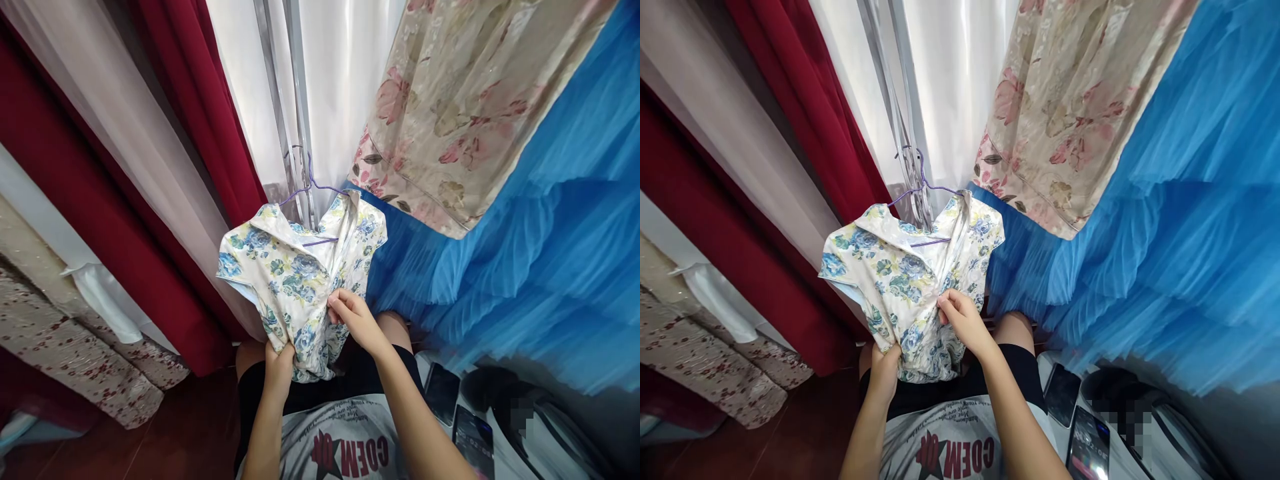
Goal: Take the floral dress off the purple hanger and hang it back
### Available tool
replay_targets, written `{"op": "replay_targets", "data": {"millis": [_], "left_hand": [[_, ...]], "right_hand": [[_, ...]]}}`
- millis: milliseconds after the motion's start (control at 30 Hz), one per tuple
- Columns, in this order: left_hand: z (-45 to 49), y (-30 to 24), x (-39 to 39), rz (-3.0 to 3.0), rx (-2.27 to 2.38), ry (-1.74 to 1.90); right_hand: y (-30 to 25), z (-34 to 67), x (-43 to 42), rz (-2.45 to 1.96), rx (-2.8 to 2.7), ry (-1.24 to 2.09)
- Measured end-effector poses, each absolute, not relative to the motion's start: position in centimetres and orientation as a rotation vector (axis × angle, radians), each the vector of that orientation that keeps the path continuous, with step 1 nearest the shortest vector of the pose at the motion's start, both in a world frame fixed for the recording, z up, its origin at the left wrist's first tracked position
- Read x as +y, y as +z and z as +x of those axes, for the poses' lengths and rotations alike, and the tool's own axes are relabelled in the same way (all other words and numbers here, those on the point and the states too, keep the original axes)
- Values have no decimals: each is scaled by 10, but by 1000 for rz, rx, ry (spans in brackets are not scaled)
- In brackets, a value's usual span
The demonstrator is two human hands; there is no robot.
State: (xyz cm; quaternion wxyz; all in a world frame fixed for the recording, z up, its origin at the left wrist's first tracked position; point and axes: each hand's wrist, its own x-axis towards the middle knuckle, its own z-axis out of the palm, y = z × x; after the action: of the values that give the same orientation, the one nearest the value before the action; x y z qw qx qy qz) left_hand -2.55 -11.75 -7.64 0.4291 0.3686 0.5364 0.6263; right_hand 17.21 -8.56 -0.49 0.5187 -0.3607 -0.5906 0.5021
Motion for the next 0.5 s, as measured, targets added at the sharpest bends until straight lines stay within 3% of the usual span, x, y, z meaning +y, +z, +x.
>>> {"op": "replay_targets", "data": {"millis": [233,367,500], "left_hand": [[-17,-82,-116,1351,1618,2122],[13,-67,-118,1791,1456,1877],[38,-52,-110,1858,1347,1648]], "right_hand": [[-11,179,-111,-945,-1347,1141],[-8,173,-116,-979,-1402,1171],[-6,170,-116,-977,-1405,1235]]}}
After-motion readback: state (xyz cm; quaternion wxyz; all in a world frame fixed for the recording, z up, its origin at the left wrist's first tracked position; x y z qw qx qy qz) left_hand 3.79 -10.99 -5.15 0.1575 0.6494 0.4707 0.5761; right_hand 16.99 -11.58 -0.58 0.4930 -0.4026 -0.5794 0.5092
